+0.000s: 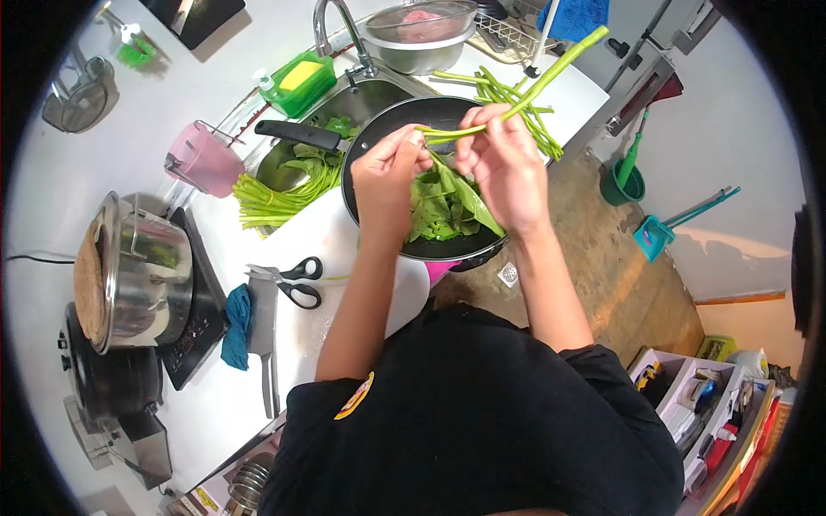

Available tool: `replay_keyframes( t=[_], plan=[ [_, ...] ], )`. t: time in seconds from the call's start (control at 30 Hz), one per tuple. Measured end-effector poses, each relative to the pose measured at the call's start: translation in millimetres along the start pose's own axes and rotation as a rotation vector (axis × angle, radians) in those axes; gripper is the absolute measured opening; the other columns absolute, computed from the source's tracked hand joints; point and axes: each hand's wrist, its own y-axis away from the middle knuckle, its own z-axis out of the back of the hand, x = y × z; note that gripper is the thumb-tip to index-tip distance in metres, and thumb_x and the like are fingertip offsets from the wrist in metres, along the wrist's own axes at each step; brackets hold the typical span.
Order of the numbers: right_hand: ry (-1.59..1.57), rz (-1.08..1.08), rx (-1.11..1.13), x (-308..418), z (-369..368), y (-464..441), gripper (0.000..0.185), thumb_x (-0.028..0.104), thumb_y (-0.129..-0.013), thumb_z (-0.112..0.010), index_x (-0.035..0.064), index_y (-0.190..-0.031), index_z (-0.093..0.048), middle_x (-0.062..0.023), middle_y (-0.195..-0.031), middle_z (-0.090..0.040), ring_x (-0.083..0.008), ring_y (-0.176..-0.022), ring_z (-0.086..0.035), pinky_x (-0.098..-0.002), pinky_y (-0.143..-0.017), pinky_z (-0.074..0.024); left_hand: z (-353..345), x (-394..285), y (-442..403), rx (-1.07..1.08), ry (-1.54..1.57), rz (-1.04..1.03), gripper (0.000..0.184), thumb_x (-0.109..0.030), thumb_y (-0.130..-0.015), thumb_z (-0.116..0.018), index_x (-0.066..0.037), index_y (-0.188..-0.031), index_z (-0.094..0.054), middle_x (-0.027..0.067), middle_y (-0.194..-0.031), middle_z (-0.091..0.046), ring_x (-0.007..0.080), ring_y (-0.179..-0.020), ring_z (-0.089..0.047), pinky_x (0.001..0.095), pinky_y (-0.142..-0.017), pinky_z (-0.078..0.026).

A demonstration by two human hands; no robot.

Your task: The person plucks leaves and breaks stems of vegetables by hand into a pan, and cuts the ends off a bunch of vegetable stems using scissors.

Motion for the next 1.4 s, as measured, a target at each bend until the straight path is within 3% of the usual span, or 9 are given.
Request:
replay_keyframes(
  t=[0.07, 0.4, 0.5, 0.63, 0.87, 0.97, 1.17, 1.27, 1.4],
  plan=[
    [0.023, -0.037, -0.049, 12.9, 5.6, -3.2, 0.018, 0.024, -0.096, -0.040, 0.0065, -0.095, -0.044, -0.0064, -0.092, -0.049, -0.0151, -0.071, -0.052, -0.0275, -0.061, -0.0424, 2.2, -10.4, 3.6, 0.082, -0.390, -0.153, 0.020, -0.009, -0.087, -0.058, 0.004, -0.101, -0.063, 0.0072, -0.086, -0.064, 0.0089, -0.069, -0.058, 0.0199, -0.062, -0.048],
    [0.170, -0.079, 0.076, 27.4, 11.4, -6.9, 0.011, 0.021, -0.095, -0.041, 0.0104, -0.094, -0.039, -0.0057, -0.079, -0.050, -0.0104, -0.066, -0.042, -0.0228, -0.059, -0.0357, 2.8, -15.5, 12.3, 0.188, -0.377, 0.011, 0.019, -0.010, -0.087, -0.058, 0.005, -0.097, -0.063, 0.0070, -0.082, -0.065, 0.0080, -0.068, -0.058, 0.0194, -0.060, -0.047],
    [0.394, -0.041, 0.114, 18.1, -0.8, 1.2, 0.015, 0.025, -0.096, -0.040, 0.0100, -0.095, -0.038, -0.0034, -0.077, -0.049, -0.0088, -0.065, -0.041, -0.0217, -0.058, -0.0354, -4.5, -14.3, 10.7, 0.034, -0.278, -0.007, 0.018, -0.009, -0.086, -0.058, 0.005, -0.096, -0.061, 0.0039, -0.075, -0.061, 0.0063, -0.061, -0.053, 0.0185, -0.056, -0.044],
    [0.565, -0.007, 0.216, 11.3, -24.1, 27.3, 0.016, 0.023, -0.096, -0.041, 0.0081, -0.096, -0.038, -0.0016, -0.077, -0.046, -0.0083, -0.067, -0.041, -0.0222, -0.060, -0.0353, 28.8, 13.7, -27.2, -0.204, 0.335, -0.027, 0.020, -0.008, -0.087, -0.056, 0.005, -0.102, -0.056, 0.0018, -0.076, -0.056, 0.0056, -0.060, -0.048, 0.0173, -0.053, -0.041],
    [0.439, -0.060, 0.149, 24.6, 5.9, 9.7, 0.014, 0.017, -0.082, -0.044, 0.0069, -0.092, -0.047, -0.0017, -0.087, -0.044, -0.0097, -0.079, -0.043, -0.0233, -0.069, -0.0349, 6.1, -35.7, 7.4, 0.166, -0.318, -0.010, 0.018, -0.011, -0.085, -0.060, -0.001, -0.098, -0.066, 0.0045, -0.082, -0.064, 0.0051, -0.066, -0.055, 0.0194, -0.060, -0.045],
    [0.525, -0.041, 0.055, 20.6, 0.2, 10.4, 0.015, 0.015, -0.083, -0.043, 0.0060, -0.093, -0.048, -0.0011, -0.087, -0.044, -0.0105, -0.079, -0.043, -0.0237, -0.071, -0.0354, -15.0, -30.0, 21.3, 0.195, -0.626, -0.174, 0.016, -0.009, -0.083, -0.062, 0.000, -0.095, -0.067, 0.0060, -0.080, -0.064, 0.0068, -0.065, -0.058, 0.0213, -0.059, -0.047],
    [0.650, -0.016, -0.050, 13.8, 3.9, 9.2, 0.012, 0.012, -0.088, -0.043, 0.0049, -0.096, -0.049, -0.0010, -0.087, -0.045, -0.0096, -0.079, -0.042, -0.0229, -0.072, -0.0352, -20.4, -10.0, 27.9, 0.167, -0.690, -0.364, 0.016, -0.005, -0.080, -0.064, 0.002, -0.094, -0.066, 0.0130, -0.079, -0.065, 0.0130, -0.063, -0.063, 0.0245, -0.057, -0.049],
    [0.752, -0.037, -0.032, 18.5, 1.9, 9.5, 0.015, 0.013, -0.090, -0.042, 0.0043, -0.099, -0.050, -0.0006, -0.084, -0.045, -0.0090, -0.076, -0.042, -0.0223, -0.071, -0.0360, -18.2, -5.4, 25.0, 0.212, -0.804, -0.464, 0.007, -0.004, -0.077, -0.061, 0.000, -0.081, -0.065, 0.0143, -0.072, -0.060, 0.0275, -0.060, -0.058, 0.0353, -0.054, -0.045],
    [0.756, -0.104, 0.039, 20.3, 6.4, 8.5, 0.020, 0.018, -0.094, -0.042, 0.0034, -0.104, -0.050, -0.0003, -0.077, -0.046, -0.0076, -0.070, -0.043, -0.0215, -0.066, -0.0378, -17.6, -3.1, 22.1, 0.259, -0.909, -0.496, 0.006, -0.003, -0.079, -0.058, 0.001, -0.082, -0.062, 0.0154, -0.073, -0.059, 0.0275, -0.063, -0.058, 0.0353, -0.057, -0.044]
  ],
)
